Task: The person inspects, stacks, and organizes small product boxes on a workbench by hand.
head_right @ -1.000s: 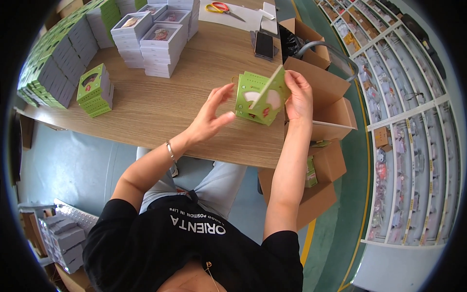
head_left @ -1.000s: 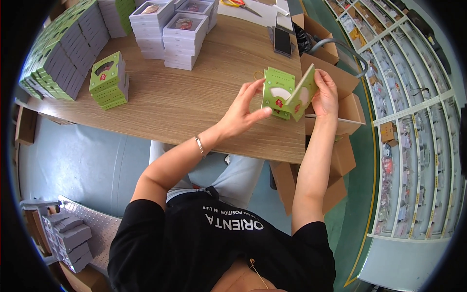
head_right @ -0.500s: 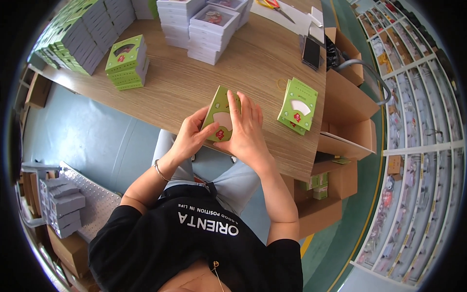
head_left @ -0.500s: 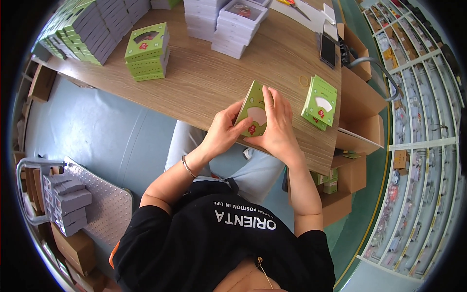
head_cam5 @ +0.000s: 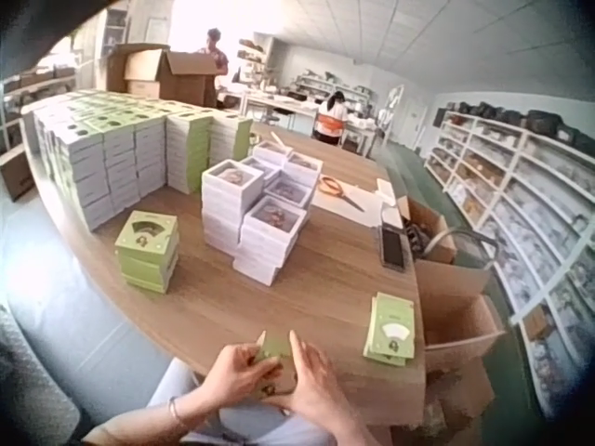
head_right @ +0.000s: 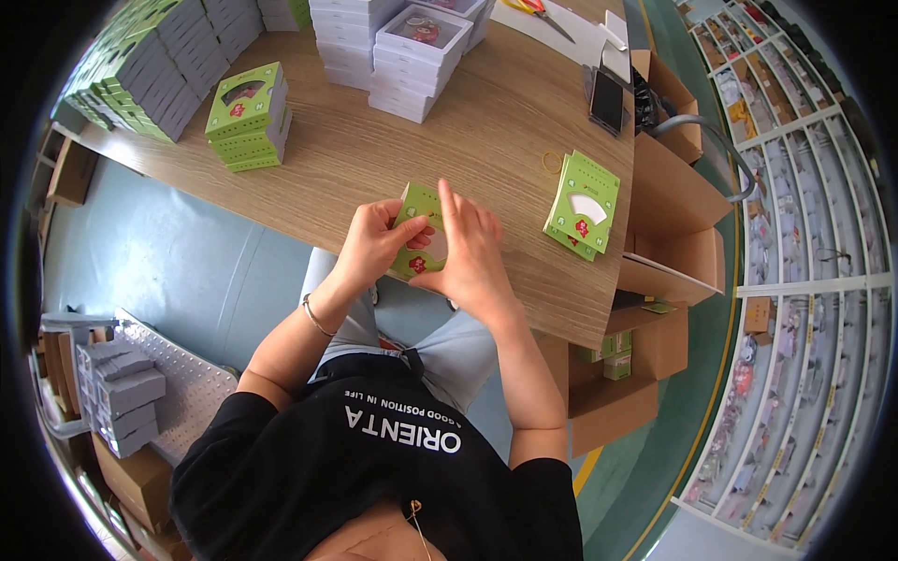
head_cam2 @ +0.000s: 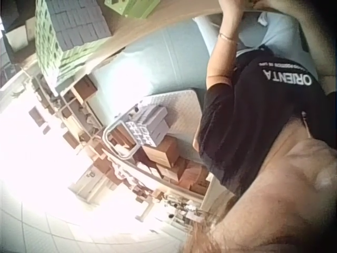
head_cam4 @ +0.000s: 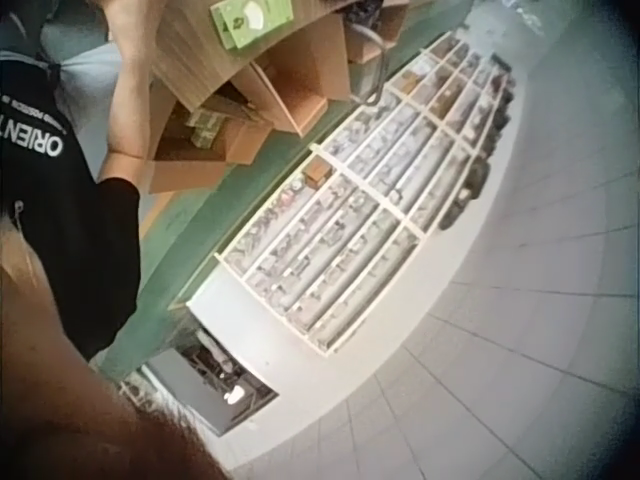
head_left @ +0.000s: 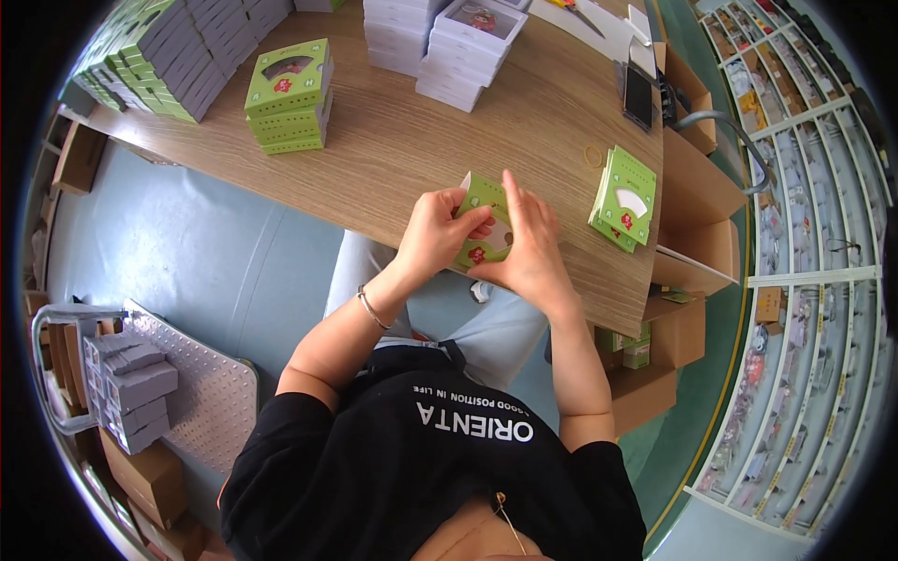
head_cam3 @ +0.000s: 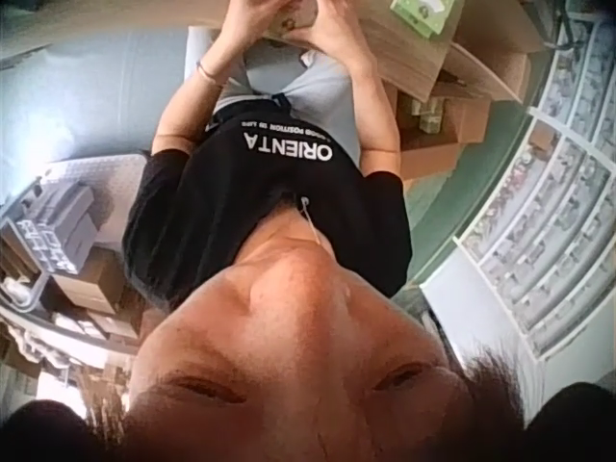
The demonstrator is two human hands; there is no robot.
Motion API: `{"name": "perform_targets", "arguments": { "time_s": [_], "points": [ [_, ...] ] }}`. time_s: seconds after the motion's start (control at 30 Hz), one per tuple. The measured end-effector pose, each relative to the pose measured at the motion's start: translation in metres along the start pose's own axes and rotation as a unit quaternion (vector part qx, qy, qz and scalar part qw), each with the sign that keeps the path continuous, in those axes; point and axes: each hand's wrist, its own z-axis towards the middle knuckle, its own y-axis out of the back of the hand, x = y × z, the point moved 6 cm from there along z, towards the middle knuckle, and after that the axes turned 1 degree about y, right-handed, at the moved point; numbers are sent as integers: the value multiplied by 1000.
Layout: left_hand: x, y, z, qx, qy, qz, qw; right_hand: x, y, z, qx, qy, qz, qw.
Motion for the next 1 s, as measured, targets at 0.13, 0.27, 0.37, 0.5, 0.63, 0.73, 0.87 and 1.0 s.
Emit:
{"name": "perform_targets", "arguments": {
  "time_s": [0.13, 0.27, 0.37, 0.5, 0.63, 0.73, 0.87, 1.0],
  "points": [
    [8, -5, 6, 2, 4, -34, 999, -26, 8, 6, -43, -16, 113, 993],
    [-3, -4, 11, 4, -20, -7, 1000, -41, 0, 10, -49, -66, 183, 980],
    [-5, -3, 16, -38, -24, 19, 999, -58, -13, 12, -51, -165, 359, 917],
    [-16, -3, 24, -104, -20, 259, 960, -76, -26, 25, -63, -249, 381, 888],
    [-30, -27, 2, -134, -270, 480, 824, -80, -22, 33, -130, -189, 196, 953],
    [-8, -43, 15, 18, -223, 619, 753, -83, -19, 39, -108, -177, 86, 974],
    [3, -50, 23, 62, -237, 662, 708, -50, 22, 23, -110, -74, -72, 989],
    [5, -57, 60, 50, -224, 679, 697, -65, 106, 17, -42, -101, -113, 988]
  ]
}}
